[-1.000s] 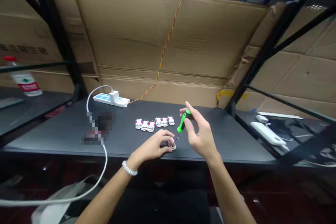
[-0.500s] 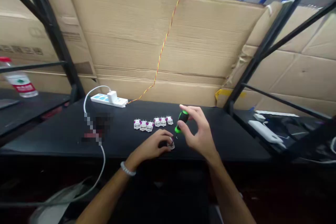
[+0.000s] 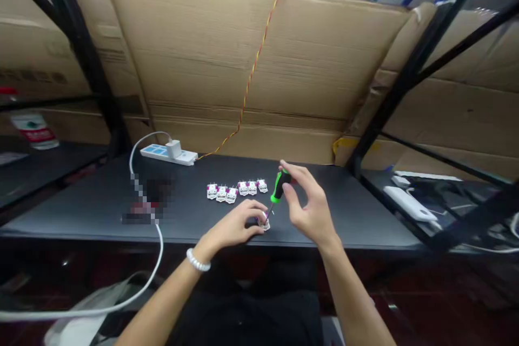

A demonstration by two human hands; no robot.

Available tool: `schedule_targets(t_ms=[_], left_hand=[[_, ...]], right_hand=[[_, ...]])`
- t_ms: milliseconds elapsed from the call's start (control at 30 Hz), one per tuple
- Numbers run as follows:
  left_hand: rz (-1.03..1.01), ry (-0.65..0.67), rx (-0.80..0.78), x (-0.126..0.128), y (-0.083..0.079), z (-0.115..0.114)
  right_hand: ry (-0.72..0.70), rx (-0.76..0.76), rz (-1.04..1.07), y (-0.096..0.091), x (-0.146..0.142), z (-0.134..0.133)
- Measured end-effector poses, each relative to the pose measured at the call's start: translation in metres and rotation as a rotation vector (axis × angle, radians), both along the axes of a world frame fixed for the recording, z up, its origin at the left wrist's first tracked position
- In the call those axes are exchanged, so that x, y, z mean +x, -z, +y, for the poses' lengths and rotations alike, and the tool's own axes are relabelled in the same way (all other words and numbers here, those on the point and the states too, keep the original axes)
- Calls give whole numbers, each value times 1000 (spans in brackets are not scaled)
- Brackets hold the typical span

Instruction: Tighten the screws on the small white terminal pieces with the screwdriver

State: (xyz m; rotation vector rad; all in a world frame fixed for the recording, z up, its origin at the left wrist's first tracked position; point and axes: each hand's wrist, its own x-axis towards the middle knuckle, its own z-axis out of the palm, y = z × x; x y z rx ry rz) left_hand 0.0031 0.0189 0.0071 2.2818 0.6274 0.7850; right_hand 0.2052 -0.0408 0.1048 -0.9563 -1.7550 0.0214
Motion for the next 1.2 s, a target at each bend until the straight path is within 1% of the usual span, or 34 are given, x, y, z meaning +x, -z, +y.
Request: schedule_targets(t_ms=[100,233,333,400,433,467,600,633,767,800,933,967,1133,1200], left_hand=[[-4,4,-3,0,1,1],[-3,8,-7,0,1,1],[6,7,-10,0,1,1],[6,7,-11,0,1,1],[1,7,-12,0,1,1],[-4,9,-11,0,1,1],[-12,14,-4,0,0,0],[-9,10,-5,0,0,0],[2,2,-20,0,-2,-1],[2,2,-20,0,-2,-1],[-2,3,-8,0,-3,-1],[1,2,-9,0,-3,-1],[12,2,-24,0,-4,-2],[5,7,-21,-1,-3,-2]], right_hand=[[-46,-13,-13,-1,0,0],[5,25,53,3,-2,1],[-26,-40,130,9,-2,3],[-77,-96,139,11,-2,3],[-85,-100,125,11,-1,3],[-72,-86,108,10,-1,2],[53,-11,67,5,-1,1],[54,-19,68,5,0,1],[-42,-74,67,6,2,1],[-45,-72,67,6,2,1],[61,-16,75,8,2,1],[66,-20,83,9,2,1],[-45,-69,119,12,4,2],[-45,-56,116,12,4,1]])
